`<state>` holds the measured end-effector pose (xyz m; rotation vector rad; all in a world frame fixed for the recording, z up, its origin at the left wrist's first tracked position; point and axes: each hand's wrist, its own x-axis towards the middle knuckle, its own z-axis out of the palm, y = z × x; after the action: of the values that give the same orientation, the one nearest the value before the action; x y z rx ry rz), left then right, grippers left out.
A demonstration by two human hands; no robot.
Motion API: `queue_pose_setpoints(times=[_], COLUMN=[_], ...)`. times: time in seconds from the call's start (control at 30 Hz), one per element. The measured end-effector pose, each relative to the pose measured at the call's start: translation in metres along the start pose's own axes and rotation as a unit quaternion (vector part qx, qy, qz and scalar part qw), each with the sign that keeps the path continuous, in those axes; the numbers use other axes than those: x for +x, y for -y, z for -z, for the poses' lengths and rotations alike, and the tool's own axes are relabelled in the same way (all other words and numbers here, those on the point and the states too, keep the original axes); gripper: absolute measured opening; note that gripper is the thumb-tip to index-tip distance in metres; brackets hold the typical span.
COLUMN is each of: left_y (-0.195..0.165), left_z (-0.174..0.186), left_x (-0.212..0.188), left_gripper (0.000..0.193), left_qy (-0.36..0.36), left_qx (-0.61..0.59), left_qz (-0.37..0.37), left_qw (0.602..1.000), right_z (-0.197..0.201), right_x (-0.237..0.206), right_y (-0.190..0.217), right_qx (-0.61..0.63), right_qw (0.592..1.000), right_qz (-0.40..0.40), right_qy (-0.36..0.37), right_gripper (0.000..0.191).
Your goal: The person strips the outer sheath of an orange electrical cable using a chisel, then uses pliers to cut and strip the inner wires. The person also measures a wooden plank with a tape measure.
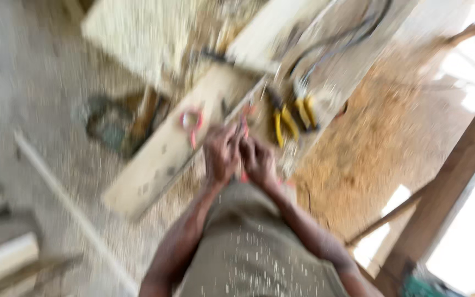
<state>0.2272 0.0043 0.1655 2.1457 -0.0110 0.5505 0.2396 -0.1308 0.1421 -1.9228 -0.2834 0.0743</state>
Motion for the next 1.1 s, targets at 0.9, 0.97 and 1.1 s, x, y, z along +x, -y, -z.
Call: queue_pose_setpoints(times=[0.9, 0.97, 1.1], left_y=[-0.063, -0.062, -0.071], left_z=[-0.073, -0.074, -0.067], left_x=[0.031, 0.026, 0.025], left_gripper=[0.032, 0.029, 0.025], left_qy=[0.090, 0.078, 0.035], left_qx=[-0.352, -0.354, -0.374], left_qz=[0.271, 0.267, 0.264], left_qw=[0.891, 0.893, 0.889], right_z=[0.152, 0.152, 0.149], right_x=[0.074, 0.074, 0.079], right_y=[0.008, 0.011, 0.032], right_qx=[0.055, 0.102, 0.249], right_qw=[0.993, 0.988, 0.959], right_qz=[0.045, 0.044, 0.019], right_qy=[0.095, 0.104, 0.131], right_gripper=[0.025, 0.023, 0.017])
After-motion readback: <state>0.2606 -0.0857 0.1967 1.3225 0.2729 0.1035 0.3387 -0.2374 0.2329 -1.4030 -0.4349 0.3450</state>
